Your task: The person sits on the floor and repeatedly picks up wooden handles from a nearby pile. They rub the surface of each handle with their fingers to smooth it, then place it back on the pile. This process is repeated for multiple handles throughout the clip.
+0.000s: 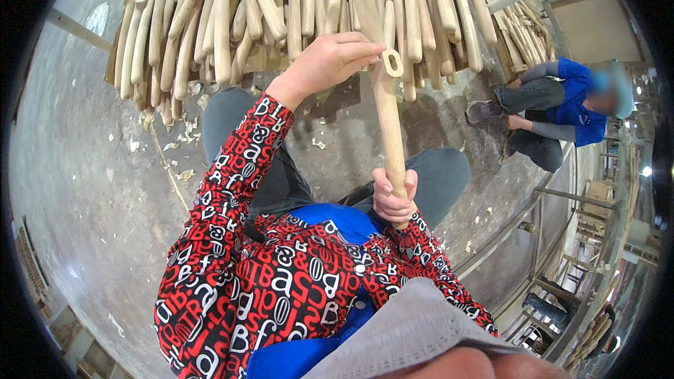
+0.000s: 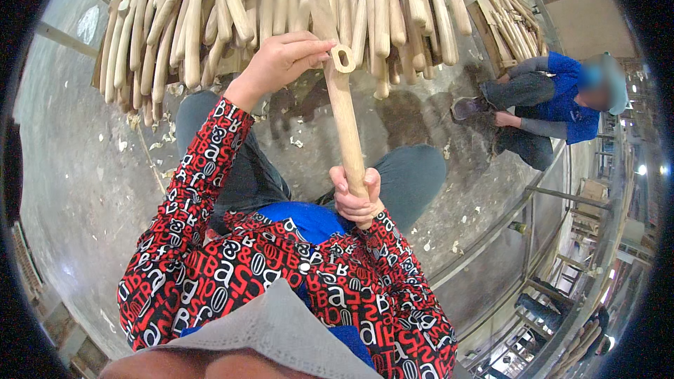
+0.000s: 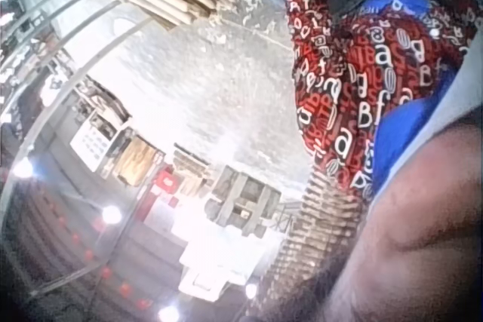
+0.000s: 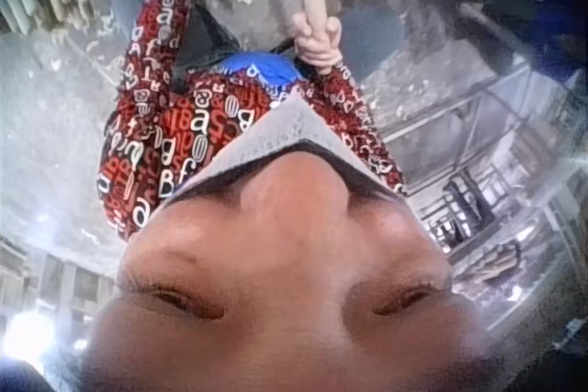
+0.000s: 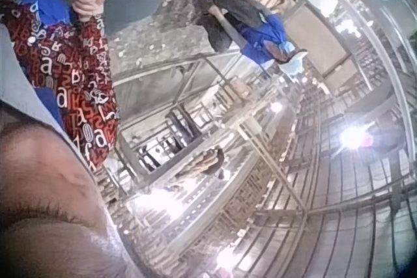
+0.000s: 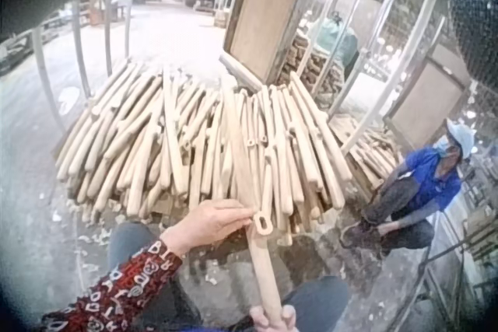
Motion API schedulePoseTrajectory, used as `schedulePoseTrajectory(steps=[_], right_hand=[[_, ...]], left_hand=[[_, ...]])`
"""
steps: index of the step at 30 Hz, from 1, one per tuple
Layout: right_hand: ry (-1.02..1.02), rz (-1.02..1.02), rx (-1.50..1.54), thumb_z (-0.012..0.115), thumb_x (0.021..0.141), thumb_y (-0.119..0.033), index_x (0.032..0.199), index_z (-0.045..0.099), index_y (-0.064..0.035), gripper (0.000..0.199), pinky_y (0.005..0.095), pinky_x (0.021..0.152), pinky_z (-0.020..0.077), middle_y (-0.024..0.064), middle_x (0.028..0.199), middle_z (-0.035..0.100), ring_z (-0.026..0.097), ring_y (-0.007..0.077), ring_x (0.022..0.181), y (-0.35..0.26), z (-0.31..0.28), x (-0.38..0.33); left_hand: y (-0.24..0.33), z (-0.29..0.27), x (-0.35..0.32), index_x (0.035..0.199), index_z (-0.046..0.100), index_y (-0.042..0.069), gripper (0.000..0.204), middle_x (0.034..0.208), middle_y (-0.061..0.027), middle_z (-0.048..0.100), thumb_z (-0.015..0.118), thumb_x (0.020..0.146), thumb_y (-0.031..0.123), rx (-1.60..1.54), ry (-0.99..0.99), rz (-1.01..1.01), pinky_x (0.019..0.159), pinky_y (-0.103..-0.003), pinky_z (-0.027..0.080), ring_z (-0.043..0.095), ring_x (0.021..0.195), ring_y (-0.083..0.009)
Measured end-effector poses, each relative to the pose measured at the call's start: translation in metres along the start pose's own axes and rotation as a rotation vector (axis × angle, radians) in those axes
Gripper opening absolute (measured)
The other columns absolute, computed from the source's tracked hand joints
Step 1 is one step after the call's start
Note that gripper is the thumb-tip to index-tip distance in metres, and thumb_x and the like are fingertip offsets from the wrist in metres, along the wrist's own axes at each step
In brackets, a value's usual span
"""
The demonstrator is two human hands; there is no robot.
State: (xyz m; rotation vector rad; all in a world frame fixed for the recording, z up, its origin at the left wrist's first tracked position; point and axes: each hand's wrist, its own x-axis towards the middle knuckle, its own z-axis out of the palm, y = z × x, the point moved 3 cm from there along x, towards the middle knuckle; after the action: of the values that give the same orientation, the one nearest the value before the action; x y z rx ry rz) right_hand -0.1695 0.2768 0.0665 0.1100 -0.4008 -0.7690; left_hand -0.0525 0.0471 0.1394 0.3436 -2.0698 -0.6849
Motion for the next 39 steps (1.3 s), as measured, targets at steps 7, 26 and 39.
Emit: schedulePoseTrajectory(steps=[7,26,39], right_hand=[[-0.036,-0.014,-0.001,0.052,0.083,-0.020,0.104,0.038,0.0064,0.036,0.0264,0.030,0.0419,0.0083,0.057,0.047,0.045,0.0109,0.036,-0.001,-0.003,0.003],[0.015,-0.081,-0.048,0.050,0.083,-0.018,0.099,0.038,0.0045,0.030,0.0280,0.033,0.0461,0.0098,0.058,0.048,0.048,0.0126,0.037,-0.005,-0.003,0.010],[0.239,-0.048,-0.169,0.054,0.081,-0.016,0.096,0.040,0.0041,0.029,0.0254,0.031,0.0421,0.0085,0.058,0.046,0.045,0.0112,0.035,0.000,-0.010,-0.012]], left_hand=[[0.002,0.004,0.001,0.110,0.065,0.008,0.030,0.084,-0.0081,0.063,0.067,0.080,0.007,0.019,0.006,-0.018,0.064,-0.031,0.052,0.064,0.074,-0.0224],[-0.002,0.013,-0.005,0.092,0.066,0.003,0.014,0.085,-0.0082,0.065,0.069,0.079,0.010,0.205,0.150,0.044,0.064,-0.031,0.053,0.064,0.074,-0.0238],[-0.012,-0.010,-0.003,0.087,0.064,0.002,0.009,0.081,-0.0069,0.065,0.066,0.080,0.007,0.127,0.401,-0.200,0.058,-0.027,0.050,0.062,0.066,-0.0152]])
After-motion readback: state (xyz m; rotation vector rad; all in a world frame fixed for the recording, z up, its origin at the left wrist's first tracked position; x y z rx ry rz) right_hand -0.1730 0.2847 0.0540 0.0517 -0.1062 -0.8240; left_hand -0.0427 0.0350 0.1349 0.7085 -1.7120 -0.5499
